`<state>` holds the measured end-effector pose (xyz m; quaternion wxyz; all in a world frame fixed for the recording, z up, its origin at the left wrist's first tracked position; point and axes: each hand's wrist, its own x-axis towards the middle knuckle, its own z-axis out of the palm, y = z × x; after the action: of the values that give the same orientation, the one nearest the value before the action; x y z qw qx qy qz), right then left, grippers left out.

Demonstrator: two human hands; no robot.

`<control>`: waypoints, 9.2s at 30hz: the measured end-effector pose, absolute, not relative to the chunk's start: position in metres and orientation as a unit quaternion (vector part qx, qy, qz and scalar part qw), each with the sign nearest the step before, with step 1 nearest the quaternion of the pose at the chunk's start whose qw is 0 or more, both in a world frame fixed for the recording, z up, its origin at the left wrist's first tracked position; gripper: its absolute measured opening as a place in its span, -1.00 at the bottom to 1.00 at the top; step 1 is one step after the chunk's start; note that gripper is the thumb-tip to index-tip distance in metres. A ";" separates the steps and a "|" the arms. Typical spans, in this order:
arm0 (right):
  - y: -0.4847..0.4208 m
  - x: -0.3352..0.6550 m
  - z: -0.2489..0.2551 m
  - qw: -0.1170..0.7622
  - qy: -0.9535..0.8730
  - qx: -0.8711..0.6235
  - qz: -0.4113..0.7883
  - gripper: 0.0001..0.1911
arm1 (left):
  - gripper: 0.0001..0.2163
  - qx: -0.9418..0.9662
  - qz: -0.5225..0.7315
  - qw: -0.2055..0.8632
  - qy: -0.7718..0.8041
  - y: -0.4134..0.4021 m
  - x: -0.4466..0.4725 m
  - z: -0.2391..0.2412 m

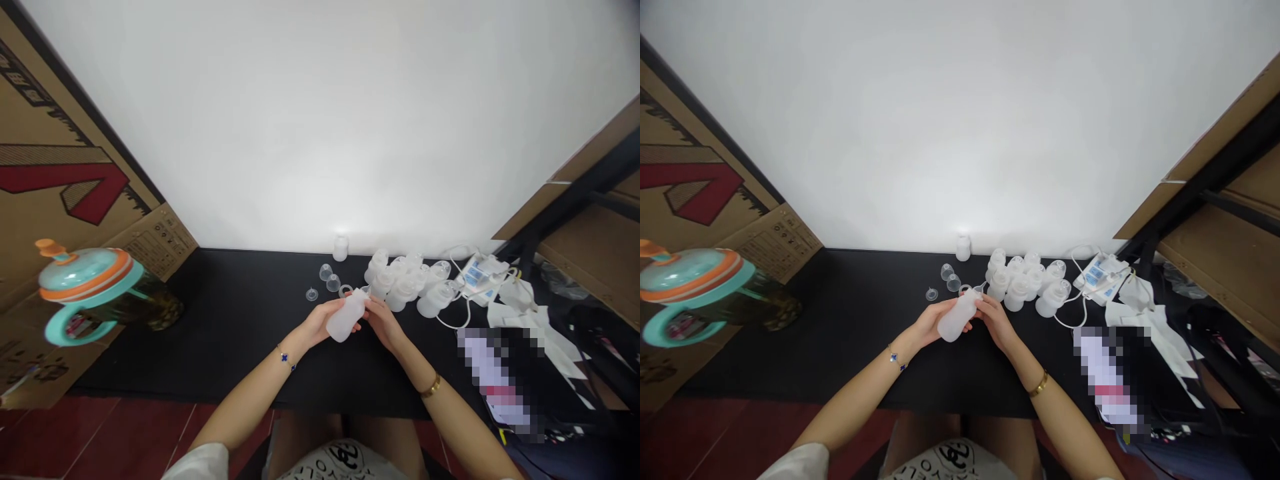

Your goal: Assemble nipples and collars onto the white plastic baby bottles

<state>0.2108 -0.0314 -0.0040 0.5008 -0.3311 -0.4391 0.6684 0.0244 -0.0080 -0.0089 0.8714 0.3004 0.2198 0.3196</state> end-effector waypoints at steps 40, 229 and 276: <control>-0.026 0.208 -0.012 0.530 -0.410 -0.306 0.676 -0.66 | -0.50 0.381 0.307 0.830 0.266 -0.016 0.023 -0.002; -0.022 0.218 -0.009 0.444 -0.414 -0.439 0.662 -0.56 | -0.53 0.313 0.524 0.738 0.288 0.011 0.015 -0.009; -0.022 0.216 -0.005 0.503 -0.290 -0.404 0.707 -0.69 | -0.60 0.475 0.357 0.705 0.386 0.015 -0.032 0.030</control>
<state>0.2160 -0.0222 -0.0049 0.5028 -0.4039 -0.2901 0.7070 -0.0323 0.0149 0.0302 0.7055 0.4753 0.3859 0.3569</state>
